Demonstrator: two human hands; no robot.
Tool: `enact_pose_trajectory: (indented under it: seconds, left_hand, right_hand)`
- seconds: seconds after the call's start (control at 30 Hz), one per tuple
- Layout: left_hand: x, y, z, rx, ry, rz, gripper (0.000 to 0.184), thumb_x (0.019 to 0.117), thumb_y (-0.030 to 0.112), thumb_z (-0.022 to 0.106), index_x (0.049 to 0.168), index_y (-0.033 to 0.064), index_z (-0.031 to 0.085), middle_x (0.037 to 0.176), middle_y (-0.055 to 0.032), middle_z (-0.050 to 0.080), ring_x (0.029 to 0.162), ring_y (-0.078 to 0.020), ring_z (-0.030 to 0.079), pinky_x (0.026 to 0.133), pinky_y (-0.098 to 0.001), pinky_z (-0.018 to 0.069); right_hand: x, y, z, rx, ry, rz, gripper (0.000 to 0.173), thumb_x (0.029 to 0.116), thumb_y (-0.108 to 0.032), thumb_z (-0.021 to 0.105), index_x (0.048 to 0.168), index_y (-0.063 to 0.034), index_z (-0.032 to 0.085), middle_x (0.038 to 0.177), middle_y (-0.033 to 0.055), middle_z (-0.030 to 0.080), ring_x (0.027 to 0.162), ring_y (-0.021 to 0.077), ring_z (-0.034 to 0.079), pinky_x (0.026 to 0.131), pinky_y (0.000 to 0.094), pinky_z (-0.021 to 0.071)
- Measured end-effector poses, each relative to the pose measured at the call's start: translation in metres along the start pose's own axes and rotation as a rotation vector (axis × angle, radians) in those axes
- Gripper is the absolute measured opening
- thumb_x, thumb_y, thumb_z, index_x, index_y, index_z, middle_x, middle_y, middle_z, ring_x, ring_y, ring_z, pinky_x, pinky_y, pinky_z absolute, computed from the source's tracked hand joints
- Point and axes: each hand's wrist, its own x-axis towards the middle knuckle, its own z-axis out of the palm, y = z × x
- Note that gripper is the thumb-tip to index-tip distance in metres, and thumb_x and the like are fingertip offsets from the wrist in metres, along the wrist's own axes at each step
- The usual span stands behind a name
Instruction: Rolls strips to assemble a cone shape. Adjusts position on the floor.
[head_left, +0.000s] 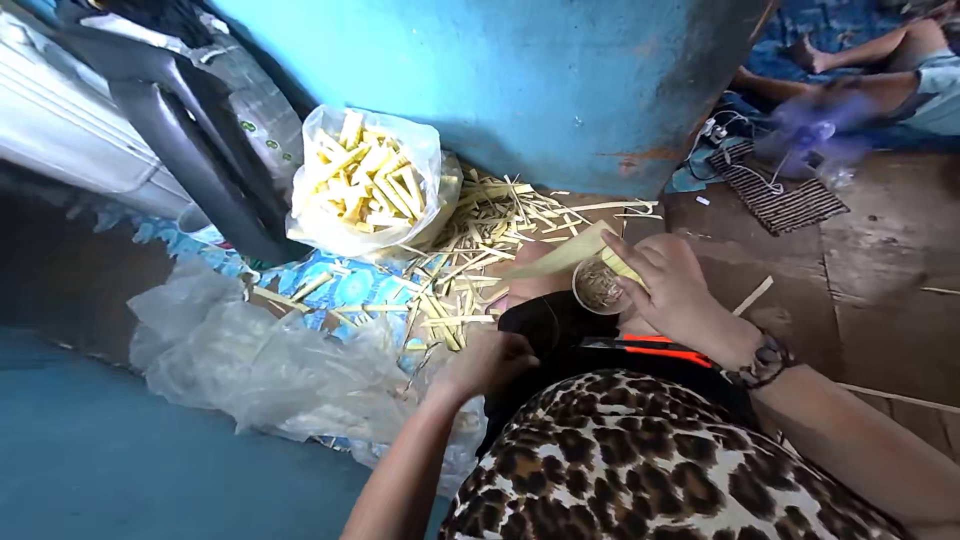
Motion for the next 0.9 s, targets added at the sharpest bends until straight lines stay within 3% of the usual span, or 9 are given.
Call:
enact_pose_trajectory:
  seconds: [0.07, 0.17, 0.27, 0.4, 0.47, 0.6, 0.7, 0.77, 0.9]
  left_hand:
    - [-0.016, 0.033, 0.010, -0.125, 0.244, 0.278, 0.028, 0.1006, 0.033, 0.063, 0.101, 0.0073, 0.075, 0.095, -0.0020, 0.073, 0.088, -0.0078, 0.067, 0.084, -0.0321, 0.0554]
    - [-0.002, 0.049, -0.007, -0.030, 0.753, 0.351, 0.035, 0.0955, 0.031, 0.069, 0.117, 0.0039, 0.069, 0.117, -0.0118, 0.067, 0.112, -0.0234, 0.063, 0.097, -0.0463, 0.0528]
    - [0.015, 0.048, -0.025, -0.129, 0.746, 0.392, 0.035, 0.0929, 0.024, 0.076, 0.120, 0.0031, 0.068, 0.120, -0.0105, 0.066, 0.111, -0.0181, 0.065, 0.097, -0.0400, 0.0552]
    - [0.011, 0.048, -0.041, -0.409, 0.418, 0.543, 0.013, 0.0941, 0.008, 0.070, 0.105, 0.0013, 0.070, 0.093, -0.0028, 0.072, 0.083, -0.0074, 0.069, 0.080, -0.0287, 0.0601]
    - [0.009, 0.047, -0.047, -0.467, 0.351, 0.506, 0.012, 0.0954, 0.004, 0.067, 0.106, 0.0003, 0.068, 0.088, -0.0040, 0.071, 0.075, -0.0092, 0.068, 0.071, -0.0280, 0.0606]
    - [0.012, 0.035, -0.063, -0.550, 0.473, 0.352, 0.021, 0.0943, 0.001, 0.068, 0.115, 0.0004, 0.063, 0.089, -0.0046, 0.073, 0.075, -0.0115, 0.072, 0.072, -0.0302, 0.0629]
    - [0.012, 0.032, -0.068, -0.580, 0.449, 0.423, 0.028, 0.0895, 0.000, 0.073, 0.116, 0.0009, 0.065, 0.091, -0.0041, 0.073, 0.077, -0.0097, 0.070, 0.073, -0.0277, 0.0612]
    - [0.012, 0.033, -0.067, -0.590, 0.431, 0.447, 0.021, 0.0905, -0.001, 0.070, 0.111, 0.0015, 0.066, 0.089, -0.0033, 0.073, 0.078, -0.0101, 0.071, 0.074, -0.0282, 0.0613]
    - [0.009, 0.030, -0.063, -0.584, 0.459, 0.383, 0.021, 0.0907, -0.003, 0.071, 0.110, 0.0010, 0.065, 0.086, -0.0066, 0.073, 0.072, -0.0121, 0.070, 0.068, -0.0286, 0.0612]
  right_hand:
    - [-0.004, -0.008, 0.005, 0.020, -0.031, -0.042, 0.062, 0.1069, -0.023, 0.053, 0.164, -0.0289, 0.029, 0.134, 0.0205, 0.060, 0.105, 0.0404, 0.067, 0.084, 0.0622, 0.0551]
    - [-0.006, -0.034, 0.002, 0.249, -0.167, -0.084, 0.061, 0.1071, -0.028, 0.052, 0.163, -0.0292, 0.029, 0.137, 0.0144, 0.061, 0.109, 0.0276, 0.067, 0.091, 0.0524, 0.0560]
    - [-0.007, -0.047, -0.012, 0.755, -0.419, -0.010, 0.060, 0.1089, -0.026, 0.048, 0.163, -0.0341, 0.025, 0.103, 0.0050, 0.065, 0.063, 0.0088, 0.062, 0.058, 0.0247, 0.0565]
    - [-0.015, -0.032, -0.020, 1.424, -0.725, 0.097, 0.058, 0.1076, -0.032, 0.048, 0.161, -0.0371, 0.027, 0.100, 0.0059, 0.066, 0.060, 0.0089, 0.062, 0.053, 0.0209, 0.0563]
    - [-0.021, -0.030, -0.019, 1.319, -0.636, 0.039, 0.061, 0.1059, -0.036, 0.053, 0.162, -0.0316, 0.028, 0.107, 0.0053, 0.068, 0.066, 0.0087, 0.066, 0.059, 0.0218, 0.0595]
    - [-0.036, -0.024, -0.008, 0.384, 0.145, -0.269, 0.042, 0.1018, -0.034, 0.060, 0.139, -0.0161, 0.065, 0.119, 0.0081, 0.067, 0.092, 0.0130, 0.067, 0.077, 0.0317, 0.0593]
    - [-0.042, -0.024, -0.013, 1.002, -0.060, 0.073, 0.036, 0.1107, -0.017, 0.039, 0.134, -0.0072, 0.064, 0.095, 0.0005, 0.075, 0.068, 0.0033, 0.068, 0.061, 0.0172, 0.0580]
    - [-0.043, -0.026, -0.013, 1.344, -0.248, 0.332, 0.041, 0.1129, -0.028, 0.027, 0.124, -0.0068, 0.061, 0.076, 0.0045, 0.072, 0.053, 0.0071, 0.065, 0.047, 0.0189, 0.0545]
    - [-0.055, -0.014, 0.005, 0.507, 0.116, -0.135, 0.045, 0.1054, -0.035, 0.054, 0.138, -0.0049, 0.063, 0.115, 0.0063, 0.071, 0.096, 0.0088, 0.068, 0.084, 0.0248, 0.0582]
